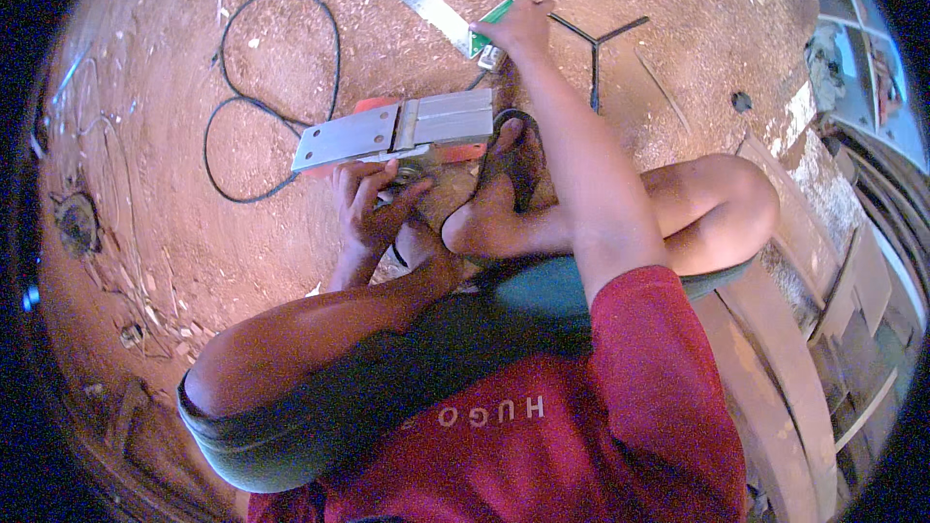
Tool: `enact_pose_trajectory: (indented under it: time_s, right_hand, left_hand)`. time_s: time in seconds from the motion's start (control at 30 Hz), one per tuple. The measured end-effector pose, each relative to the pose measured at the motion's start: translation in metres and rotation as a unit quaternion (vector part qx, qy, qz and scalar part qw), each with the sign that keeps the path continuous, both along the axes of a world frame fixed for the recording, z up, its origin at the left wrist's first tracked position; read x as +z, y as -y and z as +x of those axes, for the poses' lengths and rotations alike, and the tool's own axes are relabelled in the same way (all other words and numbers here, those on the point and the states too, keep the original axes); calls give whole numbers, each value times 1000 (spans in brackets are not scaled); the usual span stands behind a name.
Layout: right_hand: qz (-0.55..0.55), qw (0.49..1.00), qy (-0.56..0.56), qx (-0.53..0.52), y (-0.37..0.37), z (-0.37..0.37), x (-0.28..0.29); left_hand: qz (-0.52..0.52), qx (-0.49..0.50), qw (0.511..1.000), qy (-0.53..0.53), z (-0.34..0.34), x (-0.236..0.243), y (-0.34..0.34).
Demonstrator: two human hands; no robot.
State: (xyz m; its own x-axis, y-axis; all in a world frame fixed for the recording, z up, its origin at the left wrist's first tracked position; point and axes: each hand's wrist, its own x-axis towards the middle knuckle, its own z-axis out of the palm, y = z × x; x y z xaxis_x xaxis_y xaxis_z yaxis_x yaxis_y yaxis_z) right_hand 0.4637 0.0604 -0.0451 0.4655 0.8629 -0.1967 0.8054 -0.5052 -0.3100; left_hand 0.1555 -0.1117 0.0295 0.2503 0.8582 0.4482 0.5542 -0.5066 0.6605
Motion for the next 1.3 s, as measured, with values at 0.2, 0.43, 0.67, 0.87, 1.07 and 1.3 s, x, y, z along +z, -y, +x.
enact_pose_trajectory:
  time_s: [0.2, 0.43, 0.67, 0.87, 1.07, 1.3]
  right_hand:
    - [-53, 998, -5, -26, -3, -4, 16]
    - [-41, 999, -31, -14, 9, -15, 46]
    - [272, 938, -180, 115, 20, -16, 93]
    - [428, 834, -314, 153, 14, -39, 154]
    - [373, 799, -452, 135, 7, -57, 164]
    - [203, 827, -512, 111, 37, -55, 144]
  left_hand:
    - [-10, 19, 1000, 11, 4, -8, 2]
    - [-12, 22, 1000, -17, 2, 4, 2]
    - [-3, 19, 1000, -16, 1, 1, 4]
    - [-27, 12, 999, -25, 2, 14, 4]
    - [-27, 15, 999, -31, 0, 8, 5]
    - [-7, 15, 999, -34, -1, 10, 2]
